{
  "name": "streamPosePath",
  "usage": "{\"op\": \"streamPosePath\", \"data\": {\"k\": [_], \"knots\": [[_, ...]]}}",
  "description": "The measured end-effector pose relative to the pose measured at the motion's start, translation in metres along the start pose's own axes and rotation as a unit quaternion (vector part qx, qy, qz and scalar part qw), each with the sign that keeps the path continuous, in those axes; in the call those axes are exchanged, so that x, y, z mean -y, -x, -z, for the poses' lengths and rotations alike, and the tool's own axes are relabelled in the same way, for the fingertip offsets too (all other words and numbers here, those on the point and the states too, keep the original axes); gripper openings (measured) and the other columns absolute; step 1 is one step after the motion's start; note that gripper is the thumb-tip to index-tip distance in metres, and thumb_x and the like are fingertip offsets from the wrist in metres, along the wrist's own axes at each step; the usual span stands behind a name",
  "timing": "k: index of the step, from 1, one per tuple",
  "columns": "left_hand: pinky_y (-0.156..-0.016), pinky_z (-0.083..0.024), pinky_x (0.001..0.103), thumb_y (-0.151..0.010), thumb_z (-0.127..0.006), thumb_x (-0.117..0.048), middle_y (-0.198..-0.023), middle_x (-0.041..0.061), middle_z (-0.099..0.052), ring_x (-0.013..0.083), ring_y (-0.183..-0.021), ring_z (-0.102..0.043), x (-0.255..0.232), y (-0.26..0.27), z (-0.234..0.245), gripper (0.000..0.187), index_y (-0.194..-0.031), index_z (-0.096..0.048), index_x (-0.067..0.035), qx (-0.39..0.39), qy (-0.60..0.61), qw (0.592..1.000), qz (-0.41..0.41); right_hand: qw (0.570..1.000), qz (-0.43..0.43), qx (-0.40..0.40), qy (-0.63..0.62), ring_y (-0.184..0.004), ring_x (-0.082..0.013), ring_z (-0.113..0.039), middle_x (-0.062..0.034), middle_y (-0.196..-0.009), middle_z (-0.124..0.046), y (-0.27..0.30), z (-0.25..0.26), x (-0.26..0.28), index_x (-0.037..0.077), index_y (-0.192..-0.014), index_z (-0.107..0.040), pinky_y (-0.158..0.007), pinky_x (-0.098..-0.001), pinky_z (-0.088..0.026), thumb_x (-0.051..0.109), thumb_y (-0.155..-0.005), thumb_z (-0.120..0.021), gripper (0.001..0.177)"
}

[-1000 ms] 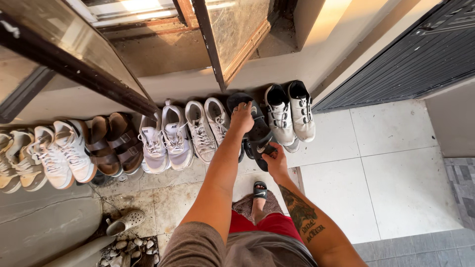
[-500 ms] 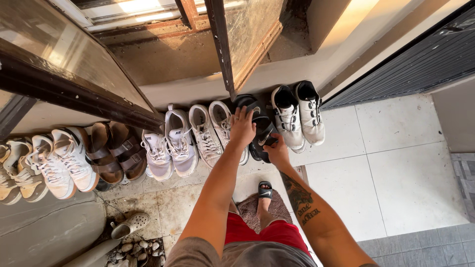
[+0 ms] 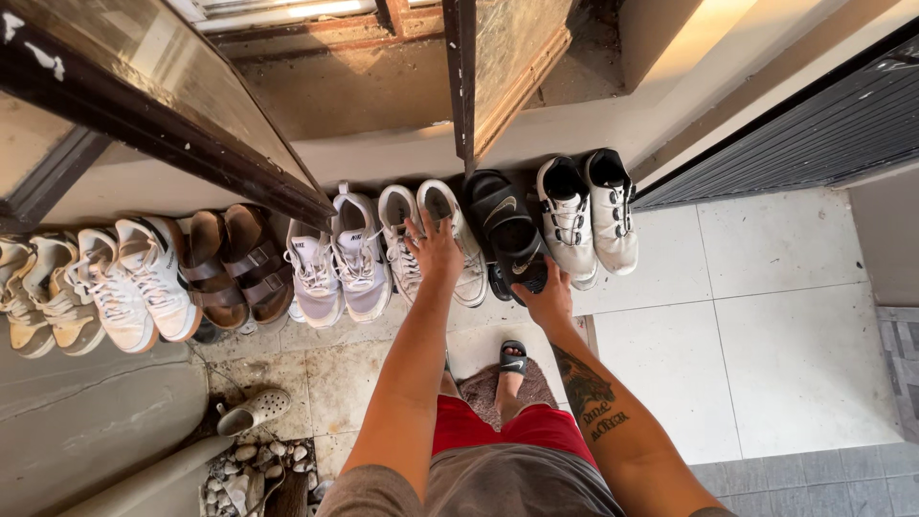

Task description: The person organizes a collection of shoes on a wall-mounted rack and the floor. They pick up various pairs of sneakers, sandals, and clogs, then place them in neat rows on the rack or align them on the floor.

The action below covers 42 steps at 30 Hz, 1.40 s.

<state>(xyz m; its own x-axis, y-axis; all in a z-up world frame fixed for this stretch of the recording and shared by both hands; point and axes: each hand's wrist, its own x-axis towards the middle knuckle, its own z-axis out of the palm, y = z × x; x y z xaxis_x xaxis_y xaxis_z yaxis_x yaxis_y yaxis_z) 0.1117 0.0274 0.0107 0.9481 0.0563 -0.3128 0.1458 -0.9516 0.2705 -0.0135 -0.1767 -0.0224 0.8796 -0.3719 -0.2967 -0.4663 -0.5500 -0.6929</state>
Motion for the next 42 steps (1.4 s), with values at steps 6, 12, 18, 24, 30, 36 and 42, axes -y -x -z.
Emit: {"op": "streamPosePath", "data": {"k": [6,12,18,24,30,36,42], "knots": [[-0.124,-0.014,0.063,-0.100,-0.056,-0.015,-0.168,0.011,-0.023,0.0460,-0.156,-0.009,0.002,-0.003,-0.004,0.047,-0.146,-0.049,-0.025,0.010,0.015,1.000,-0.026,1.000,0.005,-0.001,0.014,-0.125,-0.0398,-0.058,-0.0196,-0.142,-0.050,0.001,0.000,-0.005,0.016,-0.153,-0.044,-0.104,-0.0485,-0.049,0.038,-0.077,-0.083,0.088],[-0.127,-0.016,0.055,-0.095,-0.067,-0.029,-0.171,0.015,-0.019,0.0418,-0.158,-0.010,0.010,0.008,0.000,0.056,-0.146,-0.046,-0.019,-0.019,0.040,0.998,-0.044,0.997,0.069,-0.015,0.044,-0.129,-0.0435,-0.051,-0.0221,-0.144,-0.047,0.007,0.005,0.003,0.012,-0.155,-0.037,-0.105,-0.0501,-0.045,0.035,-0.081,-0.082,0.090],[-0.124,-0.015,0.056,-0.089,-0.073,-0.034,-0.168,0.019,-0.018,0.0408,-0.156,-0.010,0.035,0.030,0.001,0.081,-0.156,-0.033,-0.015,-0.141,0.074,0.986,-0.039,0.993,0.027,-0.024,0.114,-0.133,-0.0434,-0.046,-0.0213,-0.142,-0.047,0.010,0.003,0.027,0.017,-0.154,-0.037,-0.110,-0.0565,-0.036,0.034,-0.079,-0.084,0.090],[-0.115,-0.036,0.052,-0.085,-0.077,-0.033,-0.167,0.020,-0.026,0.0413,-0.151,-0.029,0.076,0.038,-0.020,0.095,-0.160,-0.024,-0.011,-0.180,0.217,0.957,0.061,0.993,0.009,0.016,0.113,-0.133,-0.0424,-0.046,-0.0206,-0.142,-0.045,0.007,0.009,0.028,0.021,-0.160,-0.032,-0.108,-0.0533,-0.044,0.035,-0.079,-0.082,0.096],[-0.111,-0.042,0.049,-0.076,-0.086,-0.043,-0.160,0.023,-0.033,0.0427,-0.141,-0.043,0.099,0.028,-0.053,0.116,-0.161,-0.016,-0.007,-0.114,0.304,0.938,0.119,0.962,0.117,0.027,0.246,-0.149,-0.0449,-0.024,-0.0204,-0.166,-0.016,0.013,0.008,0.035,0.030,-0.159,-0.021,-0.106,-0.0569,-0.041,0.034,-0.074,-0.089,0.109],[-0.112,-0.042,0.048,-0.075,-0.087,-0.044,-0.162,0.022,-0.032,0.0419,-0.142,-0.044,0.099,0.018,-0.043,0.115,-0.161,-0.018,-0.010,-0.077,0.288,0.950,0.093,0.971,0.093,0.062,0.210,-0.144,-0.0471,-0.036,-0.0218,-0.168,-0.012,0.002,0.011,0.050,0.034,-0.164,-0.005,-0.103,-0.0534,-0.050,0.044,-0.071,-0.090,0.126],[-0.115,-0.037,0.051,-0.078,-0.085,-0.043,-0.165,0.024,-0.023,0.0443,-0.145,-0.034,0.092,0.024,-0.036,0.112,-0.160,-0.017,-0.007,-0.083,0.274,0.953,0.100,0.973,0.011,0.067,0.220,-0.138,-0.0473,-0.045,-0.0231,-0.162,-0.024,0.012,0.001,0.066,0.038,-0.164,-0.004,-0.104,-0.0501,-0.051,0.046,-0.072,-0.091,0.127]]}}
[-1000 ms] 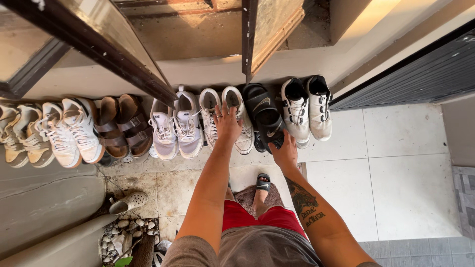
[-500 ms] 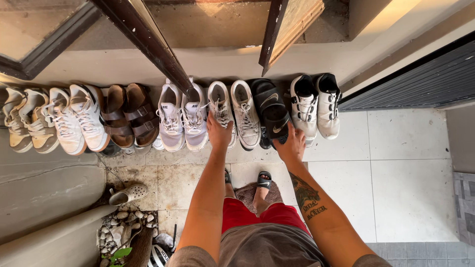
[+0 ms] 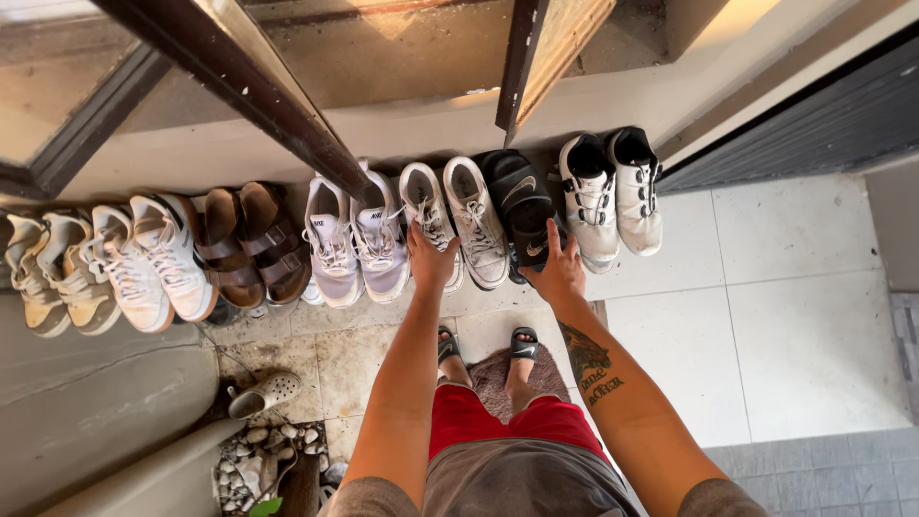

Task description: The person organizes a collection of shoes on a wall-mounted rack and the floor. They pick up various pairs of sneakers, sandals, and clogs, then place them in neat rows on the rack or align them on the floor.

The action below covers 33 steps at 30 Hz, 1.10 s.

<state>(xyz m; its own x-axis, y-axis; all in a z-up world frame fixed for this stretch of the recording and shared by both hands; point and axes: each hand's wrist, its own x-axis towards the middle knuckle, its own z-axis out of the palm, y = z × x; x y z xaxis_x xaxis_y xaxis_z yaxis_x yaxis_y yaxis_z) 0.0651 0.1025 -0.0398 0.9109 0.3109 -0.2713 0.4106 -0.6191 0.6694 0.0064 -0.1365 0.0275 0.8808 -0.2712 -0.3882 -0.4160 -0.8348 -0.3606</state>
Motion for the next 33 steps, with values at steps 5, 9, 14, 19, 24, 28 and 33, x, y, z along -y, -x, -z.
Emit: {"op": "streamPosePath", "data": {"k": [5,9,14,19,24,28,33], "knots": [[-0.119,-0.030,0.057,-0.089,-0.079,-0.038,-0.165,0.027,-0.025,0.0459,-0.151,-0.024,-0.014,0.019,-0.008,0.095,-0.158,-0.024,-0.004,-0.149,-0.067,0.972,-0.167,0.999,-0.032,0.008,-0.018,-0.127,-0.0480,-0.056,-0.0236,-0.160,-0.028,0.004,0.002,-0.001,0.035,-0.164,-0.005,-0.101,-0.0494,-0.053,0.048,-0.071,-0.090,0.127],[-0.120,-0.041,0.046,-0.097,-0.068,-0.039,-0.156,0.024,-0.048,0.0393,-0.146,-0.046,-0.034,0.056,-0.050,0.075,-0.156,-0.039,-0.004,0.036,0.064,0.966,-0.249,0.998,-0.041,0.002,-0.042,-0.121,-0.0468,-0.061,-0.0259,-0.158,-0.030,0.002,0.002,-0.001,0.033,-0.163,-0.006,-0.099,-0.0495,-0.054,0.050,-0.069,-0.090,0.127],[-0.107,-0.050,0.044,-0.088,-0.075,-0.053,-0.142,0.028,-0.057,0.0411,-0.131,-0.060,-0.057,0.052,-0.094,0.095,-0.154,-0.032,0.000,0.215,0.175,0.959,-0.054,0.998,-0.009,-0.005,-0.057,-0.117,-0.0477,-0.062,-0.0259,-0.155,-0.032,-0.004,-0.001,-0.014,0.032,-0.163,-0.007,-0.094,-0.0503,-0.055,0.047,-0.071,-0.088,0.123],[-0.103,-0.049,0.046,-0.079,-0.076,-0.036,-0.134,0.029,-0.062,0.0438,-0.125,-0.060,-0.060,0.049,-0.110,0.096,-0.155,-0.027,-0.003,0.218,0.124,0.962,-0.109,0.999,0.011,0.000,-0.030,-0.113,-0.0462,-0.064,-0.0232,-0.142,-0.043,-0.008,-0.011,-0.024,0.035,-0.164,-0.013,-0.094,-0.0503,-0.055,0.040,-0.074,-0.086,0.116],[-0.101,-0.049,0.050,-0.084,-0.068,-0.022,-0.134,0.030,-0.061,0.0468,-0.122,-0.061,-0.059,0.051,-0.127,0.082,-0.155,-0.029,-0.005,0.178,0.071,0.968,-0.162,0.998,0.002,-0.002,-0.063,-0.109,-0.0454,-0.066,-0.0264,-0.135,-0.045,-0.005,-0.008,-0.036,0.032,-0.164,-0.009,-0.091,-0.0495,-0.056,0.042,-0.076,-0.086,0.118],[-0.097,-0.049,0.053,-0.086,-0.068,-0.018,-0.132,0.030,-0.060,0.0485,-0.117,-0.061,-0.068,0.056,-0.136,0.076,-0.151,-0.030,-0.004,0.141,0.060,0.972,-0.180,0.997,0.026,-0.018,-0.073,-0.106,-0.0456,-0.066,-0.0258,-0.138,-0.044,-0.008,-0.008,-0.045,0.030,-0.165,-0.006,-0.088,-0.0503,-0.057,0.032,-0.082,-0.081,0.112],[-0.094,-0.051,0.053,-0.089,-0.067,-0.020,-0.131,0.028,-0.063,0.0476,-0.115,-0.062,-0.081,0.073,-0.134,0.070,-0.149,-0.034,-0.007,0.107,0.071,0.983,-0.134,0.995,0.061,-0.033,-0.072,-0.109,-0.0444,-0.065,-0.0230,-0.143,-0.043,-0.012,-0.008,-0.053,0.030,-0.164,-0.006,-0.091,-0.0502,-0.055,0.018,-0.085,-0.077,0.106]]}}
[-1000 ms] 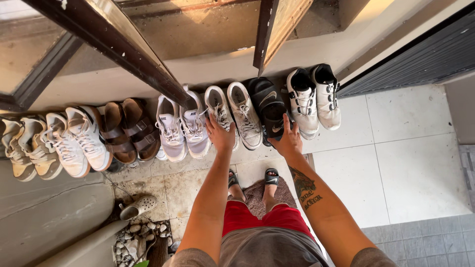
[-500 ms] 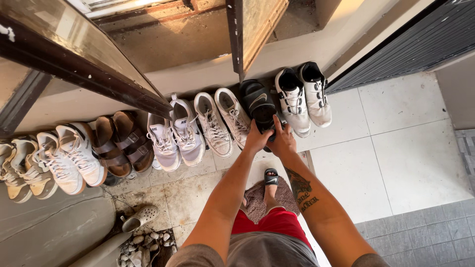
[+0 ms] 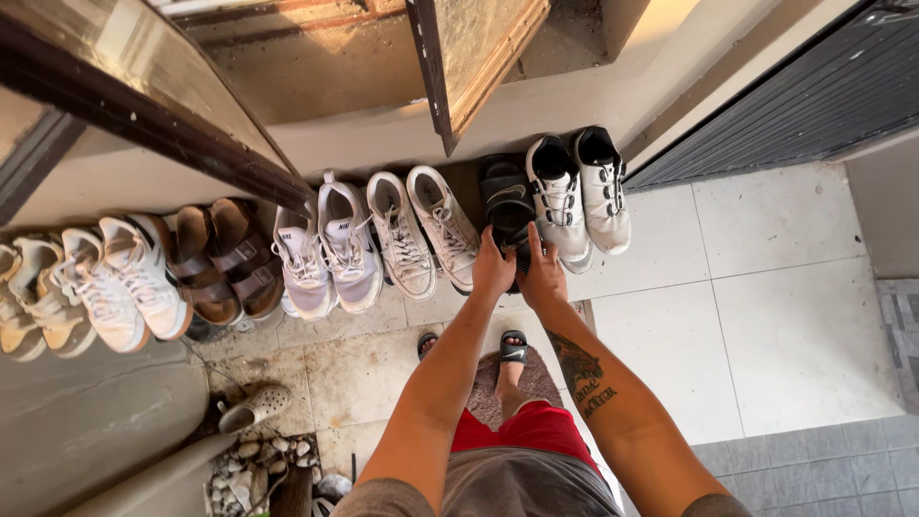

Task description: The person organizes a collection of shoes on a wall-mounted rack and the floor. They pick up various pairs of sneakers, sandals, and clogs, then place them in neat rows on the rack or align them on the floor.

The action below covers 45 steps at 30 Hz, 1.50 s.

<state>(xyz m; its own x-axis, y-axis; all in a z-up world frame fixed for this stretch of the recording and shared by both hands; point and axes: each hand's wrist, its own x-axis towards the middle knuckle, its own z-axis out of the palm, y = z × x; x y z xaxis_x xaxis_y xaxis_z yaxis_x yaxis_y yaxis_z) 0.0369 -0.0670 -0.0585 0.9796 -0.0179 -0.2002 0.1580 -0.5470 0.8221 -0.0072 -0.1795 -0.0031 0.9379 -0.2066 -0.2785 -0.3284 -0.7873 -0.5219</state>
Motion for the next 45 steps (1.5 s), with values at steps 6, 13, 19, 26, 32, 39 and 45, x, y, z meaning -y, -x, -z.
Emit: {"op": "streamPosePath", "data": {"k": [6,13,19,26,32,39,45], "knots": [[-0.094,-0.052,0.052,-0.089,-0.066,-0.020,-0.130,0.027,-0.063,0.0472,-0.113,-0.064,-0.009,0.011,0.000,0.071,-0.150,-0.033,-0.007,-0.009,0.026,0.999,0.020,0.998,0.045,-0.015,0.033,-0.114,-0.0462,-0.062,-0.0168,-0.146,-0.043,-0.002,0.009,-0.012,0.026,-0.163,-0.010,-0.091,-0.0524,-0.054,0.014,-0.081,-0.079,0.109],[-0.098,-0.051,0.049,-0.090,-0.066,-0.021,-0.138,0.026,-0.059,0.0452,-0.121,-0.061,-0.001,0.002,0.007,0.074,-0.154,-0.031,-0.008,0.030,0.033,0.999,0.009,0.996,0.011,0.067,0.055,-0.116,-0.0452,-0.064,-0.0199,-0.152,-0.037,-0.009,0.025,0.002,0.024,-0.164,-0.012,-0.093,-0.0501,-0.056,0.021,-0.083,-0.079,0.106],[-0.104,-0.049,0.046,-0.094,-0.068,-0.022,-0.140,0.022,-0.061,0.0393,-0.127,-0.060,0.012,0.008,0.039,0.060,-0.148,-0.047,-0.007,-0.194,0.031,0.978,-0.064,0.995,0.039,0.021,0.084,-0.142,-0.0415,-0.041,-0.0191,-0.157,-0.035,-0.014,0.028,0.029,0.021,-0.165,-0.012,-0.113,-0.0554,-0.035,0.023,-0.082,-0.077,0.105],[-0.105,-0.046,0.047,-0.087,-0.074,-0.024,-0.143,0.020,-0.055,0.0408,-0.129,-0.054,0.065,-0.013,0.124,0.068,-0.146,-0.047,-0.006,-0.305,-0.030,0.951,0.046,0.980,0.174,0.011,0.097,-0.145,-0.0388,-0.036,-0.0180,-0.161,-0.034,-0.040,-0.004,0.090,0.021,-0.159,-0.030,-0.119,-0.0543,-0.026,0.027,-0.086,-0.073,0.086],[-0.103,-0.046,0.049,-0.077,-0.085,-0.031,-0.145,0.026,-0.046,0.0451,-0.129,-0.050,0.096,-0.033,0.145,0.096,-0.151,-0.030,-0.003,-0.219,-0.067,0.968,0.104,0.961,0.236,0.018,0.141,-0.141,-0.0405,-0.041,-0.0184,-0.159,-0.033,-0.063,-0.031,0.131,0.026,-0.157,-0.034,-0.110,-0.0551,-0.038,0.033,-0.086,-0.076,0.083],[-0.099,-0.051,0.050,-0.078,-0.085,-0.037,-0.144,0.024,-0.052,0.0449,-0.122,-0.060,0.065,-0.045,0.172,0.100,-0.153,-0.026,-0.004,-0.129,-0.075,0.978,0.148,0.979,0.151,0.075,0.111,-0.117,-0.0434,-0.059,-0.0189,-0.149,-0.039,-0.080,-0.044,0.155,0.025,-0.143,-0.047,-0.089,-0.0512,-0.054,0.038,-0.089,-0.075,0.062],[-0.097,-0.052,0.048,-0.075,-0.089,-0.039,-0.137,0.025,-0.053,0.0447,-0.117,-0.061,0.032,-0.050,0.191,0.108,-0.153,-0.022,-0.005,-0.069,-0.135,0.971,0.184,0.986,0.142,0.005,0.089,-0.099,-0.0426,-0.069,-0.0204,-0.115,-0.057,-0.093,-0.060,0.152,0.009,-0.116,-0.056,-0.082,-0.0507,-0.057,0.032,-0.096,-0.068,0.033]]}}
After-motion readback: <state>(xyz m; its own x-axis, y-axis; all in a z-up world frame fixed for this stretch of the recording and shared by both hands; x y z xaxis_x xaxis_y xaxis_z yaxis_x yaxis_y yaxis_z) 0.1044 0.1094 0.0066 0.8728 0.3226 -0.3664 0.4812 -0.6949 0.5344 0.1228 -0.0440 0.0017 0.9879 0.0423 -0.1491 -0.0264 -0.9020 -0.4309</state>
